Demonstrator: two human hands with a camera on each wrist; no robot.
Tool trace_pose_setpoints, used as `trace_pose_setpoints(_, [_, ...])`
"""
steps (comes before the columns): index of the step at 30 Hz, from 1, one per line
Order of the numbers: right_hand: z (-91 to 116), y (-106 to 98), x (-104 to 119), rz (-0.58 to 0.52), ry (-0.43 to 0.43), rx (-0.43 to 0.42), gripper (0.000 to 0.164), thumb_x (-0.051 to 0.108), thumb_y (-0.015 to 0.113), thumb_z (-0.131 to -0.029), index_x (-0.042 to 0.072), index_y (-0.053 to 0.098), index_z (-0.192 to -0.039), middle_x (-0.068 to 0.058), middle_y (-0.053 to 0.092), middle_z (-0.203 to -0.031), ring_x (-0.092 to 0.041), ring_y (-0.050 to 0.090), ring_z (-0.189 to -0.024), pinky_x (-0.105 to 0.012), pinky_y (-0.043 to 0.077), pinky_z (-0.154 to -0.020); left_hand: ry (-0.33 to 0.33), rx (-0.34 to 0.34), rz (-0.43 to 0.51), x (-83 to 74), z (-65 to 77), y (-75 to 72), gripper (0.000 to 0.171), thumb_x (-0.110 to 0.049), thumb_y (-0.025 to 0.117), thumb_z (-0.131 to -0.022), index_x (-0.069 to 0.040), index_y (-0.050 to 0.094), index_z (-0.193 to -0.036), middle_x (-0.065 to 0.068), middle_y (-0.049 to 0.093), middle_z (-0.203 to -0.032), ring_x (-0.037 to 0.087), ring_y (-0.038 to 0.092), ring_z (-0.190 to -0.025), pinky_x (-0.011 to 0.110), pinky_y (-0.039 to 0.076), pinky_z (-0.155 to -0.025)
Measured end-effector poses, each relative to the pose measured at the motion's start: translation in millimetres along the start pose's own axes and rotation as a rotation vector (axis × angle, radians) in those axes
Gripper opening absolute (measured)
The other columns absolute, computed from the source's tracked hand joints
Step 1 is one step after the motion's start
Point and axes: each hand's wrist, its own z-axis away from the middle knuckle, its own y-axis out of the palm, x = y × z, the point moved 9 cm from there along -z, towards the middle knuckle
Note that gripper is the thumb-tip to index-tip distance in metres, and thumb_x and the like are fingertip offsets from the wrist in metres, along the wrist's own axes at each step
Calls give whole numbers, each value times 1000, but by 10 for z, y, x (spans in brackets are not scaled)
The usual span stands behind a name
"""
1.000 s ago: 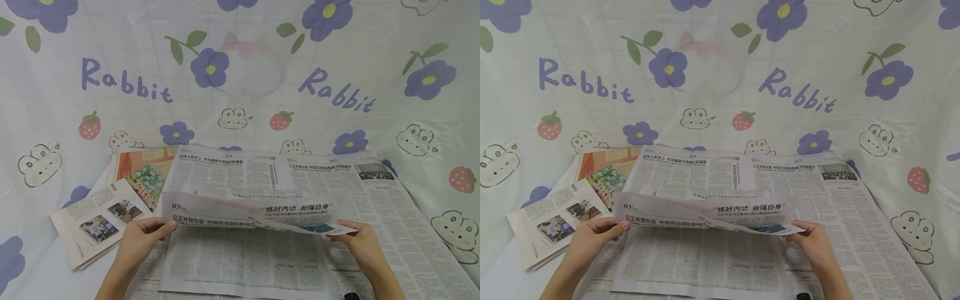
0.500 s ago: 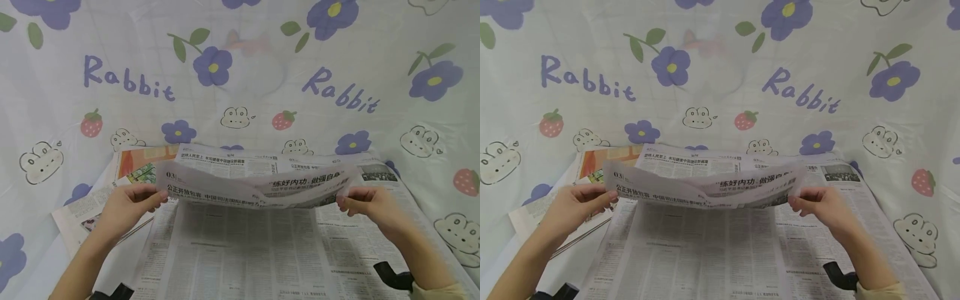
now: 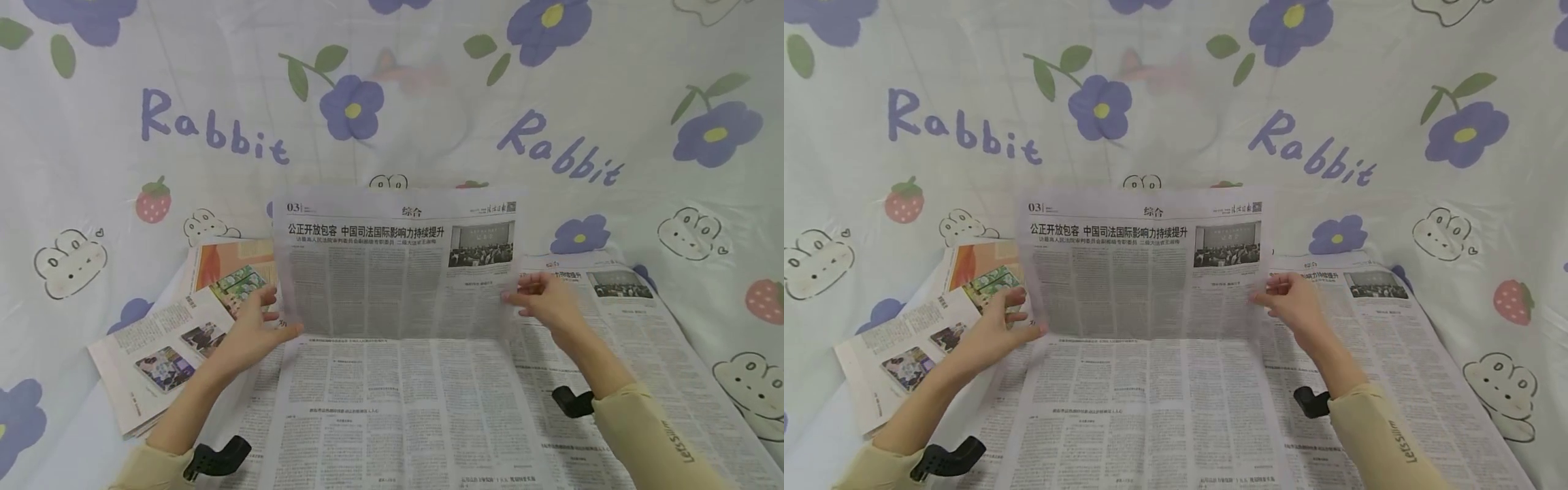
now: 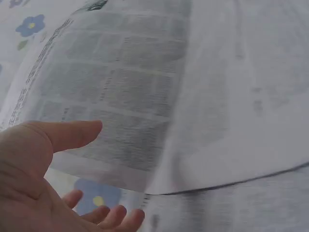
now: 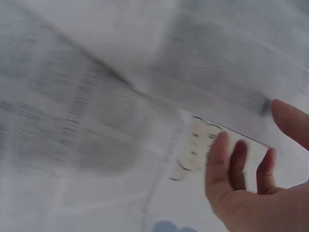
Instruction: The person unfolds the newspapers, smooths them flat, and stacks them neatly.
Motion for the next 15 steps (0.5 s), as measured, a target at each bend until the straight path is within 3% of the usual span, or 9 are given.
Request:
trace_pose_setpoints(2, [19, 147, -209, 38, 62, 38, 47, 22, 73, -91, -6, 45, -117, -15, 52, -105, -26, 57, -90, -37, 52, -77, -51, 8, 29, 139, 30, 76, 85, -28, 74, -90, 1, 17, -147, 25, 23, -149, 45, 32, -134, 59, 35, -102])
trace_pose_setpoints(4, [59, 247, -404, 59, 109, 74, 45, 22, 74, -90, -4, 42, -110, -13, 51, -100, -25, 56, -85, -38, 49, -74, -76, 26, 29, 232, 71, 145, 76, -27, 73, -91, 3, 25, -141, 26, 29, -146, 44, 33, -133, 58, 34, -104])
trace_pose_setpoints(9, [148, 270, -653, 46, 129, 65, 43, 22, 77, -88, 0, 41, -98, -7, 49, -85, -21, 52, -75, -34, 45, -65, -62, 67, 34, 324, 173, 240, 57, -24, 71, -93, 0, 47, -139, 24, 45, -139, 40, 44, -128, 53, 41, -99])
trace_pose_setpoints(12, [194, 273, -674, 38, 88, 98, 37, 22, 78, -87, 1, 48, -91, -5, 50, -76, -21, 49, -70, -32, 44, -61, -64, 102, 157, 372, 214, 293, 66, -20, 70, -94, -3, 38, -149, 26, 45, -141, 39, 50, -124, 49, 48, -92])
trace_pose_setpoints(15, [262, 313, -651, 10, 22, 189, 26, 19, 77, -88, -1, 61, -95, -8, 62, -83, -21, 53, -75, -33, 46, -64, -82, 151, 315, 438, 244, 361, 77, -13, 70, -93, -7, 25, -156, 29, 44, -141, 36, 57, -117, 45, 53, -83])
